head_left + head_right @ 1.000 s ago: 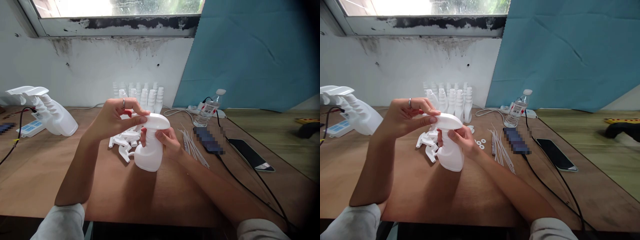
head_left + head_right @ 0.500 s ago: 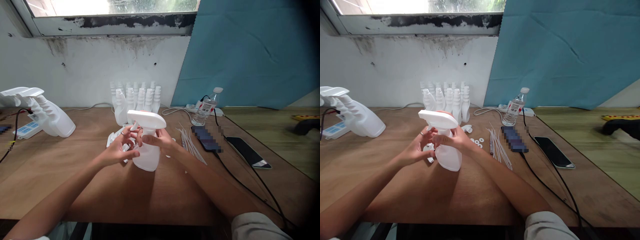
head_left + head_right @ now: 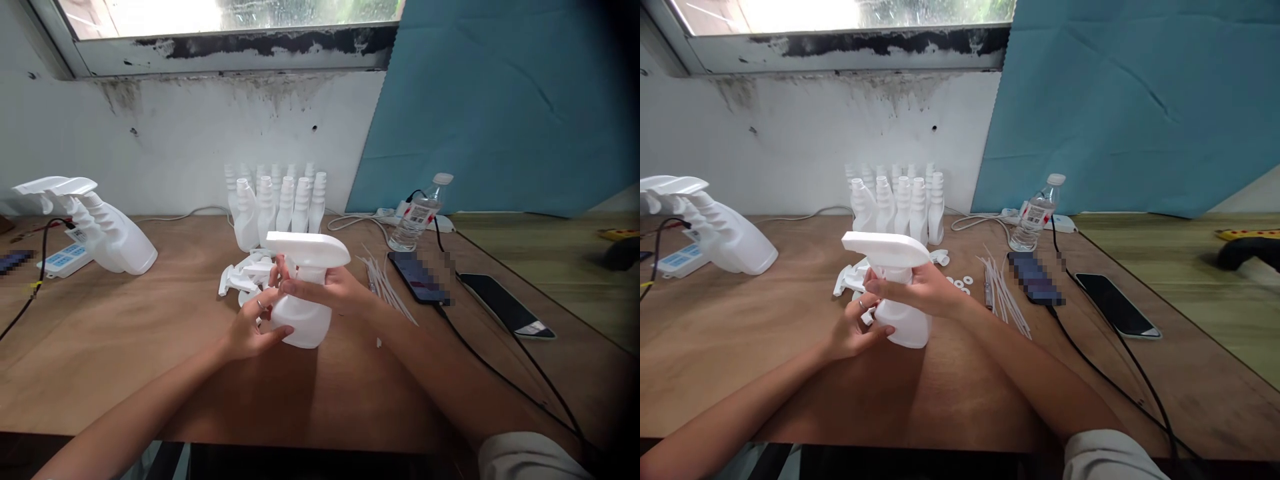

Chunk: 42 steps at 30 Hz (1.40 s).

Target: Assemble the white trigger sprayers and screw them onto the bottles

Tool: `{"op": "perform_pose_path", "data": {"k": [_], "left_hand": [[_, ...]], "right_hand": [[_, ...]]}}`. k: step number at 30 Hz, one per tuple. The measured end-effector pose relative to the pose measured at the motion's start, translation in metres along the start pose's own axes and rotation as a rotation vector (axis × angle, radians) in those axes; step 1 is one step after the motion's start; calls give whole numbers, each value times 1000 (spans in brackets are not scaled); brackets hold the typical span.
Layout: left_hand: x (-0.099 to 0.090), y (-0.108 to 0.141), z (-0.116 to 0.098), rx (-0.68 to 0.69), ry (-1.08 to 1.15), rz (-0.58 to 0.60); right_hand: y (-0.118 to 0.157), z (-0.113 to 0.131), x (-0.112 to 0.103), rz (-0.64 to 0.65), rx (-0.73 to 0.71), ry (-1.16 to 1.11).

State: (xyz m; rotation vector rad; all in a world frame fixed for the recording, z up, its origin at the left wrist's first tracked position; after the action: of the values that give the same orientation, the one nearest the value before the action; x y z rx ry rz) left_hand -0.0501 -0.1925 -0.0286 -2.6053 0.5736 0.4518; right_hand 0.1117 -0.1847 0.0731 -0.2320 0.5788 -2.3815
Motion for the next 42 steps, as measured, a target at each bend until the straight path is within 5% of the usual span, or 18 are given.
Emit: {"op": "perform_pose_path", "data": {"k": [6,10,15,17,21,28,36,42], "left_hand": [[-4,5,-20,366,-259,32],[-44,2,-19,418,-498,-252],[-142,4,16,214,-586,-796],[-175,12,35,129,-575,-886],[-213,28,64,-99,-650,-839],[-230,40,78,-134,-672,-843],[-240,41,88,-525,-937,-1024],[-244,40,91,-572,-897,-1067]], "right_hand": [[8,29,-10,-33,-4,116],[13,38,-23,-75,-136,303],[35,2,-57,-183,-73,610],[49,-19,-76,-222,-6,706],[74,-44,-106,-309,45,891],[96,-54,-134,-368,-29,1228],[111,-67,-161,-386,-124,1386],[112,-72,-161,-319,-142,1467]]}}
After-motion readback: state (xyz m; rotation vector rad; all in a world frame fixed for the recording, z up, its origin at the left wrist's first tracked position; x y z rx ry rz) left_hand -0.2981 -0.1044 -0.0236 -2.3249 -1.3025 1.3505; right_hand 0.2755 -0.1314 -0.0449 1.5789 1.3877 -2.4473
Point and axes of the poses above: each hand's wrist, its own y-axis away from the middle knuckle, its own x-axis out of the palm, z = x × y, the point moved 3 cm from there along -y, towards the middle knuckle, and after that the axes turned 9 degrees about -x, right-handed, at the moved point
